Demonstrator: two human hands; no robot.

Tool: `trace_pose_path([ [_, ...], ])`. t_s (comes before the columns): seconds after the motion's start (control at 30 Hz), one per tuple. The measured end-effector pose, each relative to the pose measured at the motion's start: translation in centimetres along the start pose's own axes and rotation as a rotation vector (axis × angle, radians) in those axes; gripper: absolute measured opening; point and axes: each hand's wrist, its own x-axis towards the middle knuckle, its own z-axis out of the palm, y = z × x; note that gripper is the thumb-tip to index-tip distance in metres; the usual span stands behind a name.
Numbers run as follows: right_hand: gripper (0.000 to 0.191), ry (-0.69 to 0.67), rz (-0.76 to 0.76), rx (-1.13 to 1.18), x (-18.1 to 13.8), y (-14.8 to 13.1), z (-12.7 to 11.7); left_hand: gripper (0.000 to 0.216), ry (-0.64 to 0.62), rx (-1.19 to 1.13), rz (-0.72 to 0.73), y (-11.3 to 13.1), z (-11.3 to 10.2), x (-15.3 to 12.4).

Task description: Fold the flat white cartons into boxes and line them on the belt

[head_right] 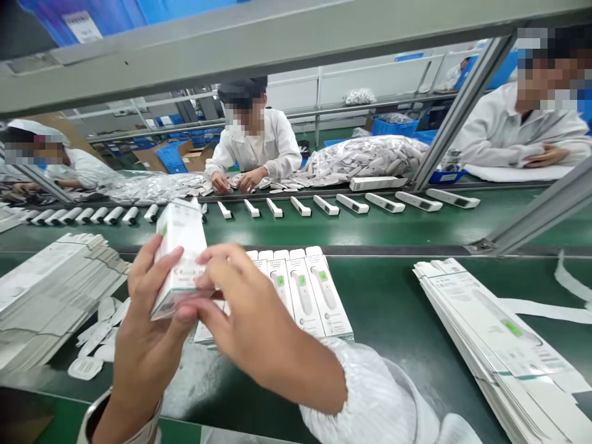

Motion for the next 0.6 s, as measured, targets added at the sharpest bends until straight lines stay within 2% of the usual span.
trace_pose_path([
  [0.07,0.013,-0.159,0.012,-0.121,-0.4,-0.8,0.4,0.059,0.013,-0.040,-0.002,-0.6,-0.7,-1.8],
  [0.17,0.009,-0.407,0.064,-0.259,-1.0,-2.3,-0.5,0.058,-0.031,-0.077,-0.038,-2.2,-1.8,-4.4],
  [0.23,0.012,-0.450,0.068,-0.319,-1.7,-2.6,-2.3,0.056,-0.087,-0.072,-0.103,-3.5,-2.2,-5.7],
  [0.3,0.014,-0.339,0.068,-0.427,-2.9,-2.0,-5.3,0.053,-0.165,-0.090,-0.134,-4.9,-2.4,-6.7],
  [0.4,0.024,-0.023,0.219,-0.744,-5.7,0.6,-12.5,0.051,-0.311,-0.197,-0.161,-6.3,-2.0,-7.5],
  [0.47,0.038,0.224,0.522,-1.059,-8.3,2.4,-18.1,0.050,-0.354,-0.231,-0.202,-6.8,-1.6,-7.6],
  [0.5,0.048,0.269,0.732,-1.227,-9.7,3.1,-20.7,0.049,-0.362,-0.228,-0.223,-7.0,-1.4,-7.6],
  [0.53,0.058,0.310,0.841,-1.304,-11.1,3.6,-23.0,0.048,-0.364,-0.210,-0.232,-7.2,-1.3,-7.5],
  [0.6,0.062,0.325,1.003,-1.385,-13.8,4.2,-26.2,0.048,-0.386,-0.141,-0.194,-7.8,-1.3,-7.5],
])
